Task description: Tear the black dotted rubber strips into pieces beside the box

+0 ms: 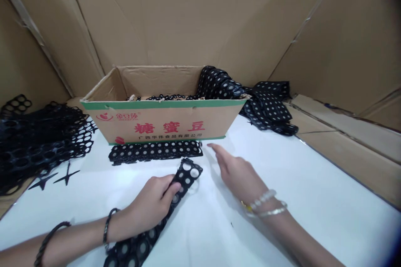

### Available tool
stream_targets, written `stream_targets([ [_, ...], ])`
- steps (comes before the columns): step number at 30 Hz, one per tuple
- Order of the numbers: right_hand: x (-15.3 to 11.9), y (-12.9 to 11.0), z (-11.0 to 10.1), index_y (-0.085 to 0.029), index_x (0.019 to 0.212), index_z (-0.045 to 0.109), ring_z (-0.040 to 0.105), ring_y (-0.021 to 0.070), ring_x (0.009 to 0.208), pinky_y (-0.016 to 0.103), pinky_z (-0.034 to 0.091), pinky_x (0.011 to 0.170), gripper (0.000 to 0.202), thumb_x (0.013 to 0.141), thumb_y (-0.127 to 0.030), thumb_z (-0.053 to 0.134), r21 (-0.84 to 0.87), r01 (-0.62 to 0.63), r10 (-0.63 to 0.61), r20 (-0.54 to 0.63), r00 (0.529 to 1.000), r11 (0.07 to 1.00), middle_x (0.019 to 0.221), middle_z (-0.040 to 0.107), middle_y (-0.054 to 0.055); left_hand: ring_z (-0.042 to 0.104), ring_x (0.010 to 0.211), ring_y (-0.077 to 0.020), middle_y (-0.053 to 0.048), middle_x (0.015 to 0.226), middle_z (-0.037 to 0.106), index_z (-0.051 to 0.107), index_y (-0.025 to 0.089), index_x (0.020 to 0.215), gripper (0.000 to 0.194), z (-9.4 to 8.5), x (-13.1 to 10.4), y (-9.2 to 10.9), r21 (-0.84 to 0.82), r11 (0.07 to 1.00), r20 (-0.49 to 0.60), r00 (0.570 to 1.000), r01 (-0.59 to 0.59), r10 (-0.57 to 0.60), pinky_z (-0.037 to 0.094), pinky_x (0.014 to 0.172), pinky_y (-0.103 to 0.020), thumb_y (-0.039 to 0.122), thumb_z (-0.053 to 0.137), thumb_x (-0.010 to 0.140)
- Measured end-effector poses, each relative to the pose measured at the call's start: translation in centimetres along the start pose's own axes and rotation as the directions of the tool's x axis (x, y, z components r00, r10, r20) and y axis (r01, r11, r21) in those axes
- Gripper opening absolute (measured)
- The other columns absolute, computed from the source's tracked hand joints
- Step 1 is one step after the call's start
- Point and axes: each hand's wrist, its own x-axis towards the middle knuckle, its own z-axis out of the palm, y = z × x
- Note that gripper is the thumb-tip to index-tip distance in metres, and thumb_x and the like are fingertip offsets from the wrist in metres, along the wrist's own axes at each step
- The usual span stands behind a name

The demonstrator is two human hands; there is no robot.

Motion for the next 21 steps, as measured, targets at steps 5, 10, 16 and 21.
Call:
stream_targets([
  [5,-1.6,-1.5,0.0,-0.023,0.123,0.034,0.055,0.0173,0.054,0.023,0.032,0.049,0.038,0.088,-0.030,0.021,0.222,0.133,-0.139,0.009,0.990,0.966,0.058,0.057,0.000,0.041,0.058,-0.0122,0.002,0.061,0.046,0.042,0.018,0.068,0.028,-0.1,0.6,0.0,-0.118,0.991,-0.071,0.995,0.067,-0.076,0.032,0.054,-0.022,0.039,0.030,0.084],
  [10,-1.0,-1.7,0.2,-0.021,0.115,0.041,0.053,0.0164,0.051,0.022,0.031,0.047,0.036,0.086,-0.035,0.027,0.230,0.193,-0.186,-0.053,0.981,0.954,0.058,0.057,0.000,0.047,0.063,-0.0146,0.000,0.067,0.053,0.049,0.018,0.072,0.025,-0.3,0.6,0.2,-0.152,0.986,-0.059,0.996,0.064,-0.074,0.035,0.058,-0.023,0.035,0.034,0.082],
  [16,2.2,0.2,1.3,-0.024,0.109,0.052,0.052,0.0145,0.053,0.022,0.032,0.051,0.032,0.082,-0.035,0.038,0.150,0.236,-0.223,-0.095,0.970,0.960,0.056,0.056,-0.001,0.048,0.069,-0.0166,-0.001,0.074,0.057,0.052,0.017,0.075,0.026,-0.3,0.4,0.2,-0.210,0.974,-0.113,0.988,0.083,-0.109,0.036,0.061,-0.024,0.036,0.036,0.081],
  [21,3.3,-1.0,2.6,-0.029,0.109,0.051,0.055,0.0136,0.060,0.021,0.032,0.054,0.030,0.081,-0.034,0.041,0.130,0.332,-0.333,-0.020,0.943,0.934,0.062,0.059,-0.002,0.046,0.071,-0.0167,0.000,0.073,0.055,0.051,0.017,0.074,0.027,-0.3,0.3,0.4,-0.273,0.958,-0.163,0.978,0.084,-0.132,0.036,0.063,-0.025,0.038,0.036,0.081],
])
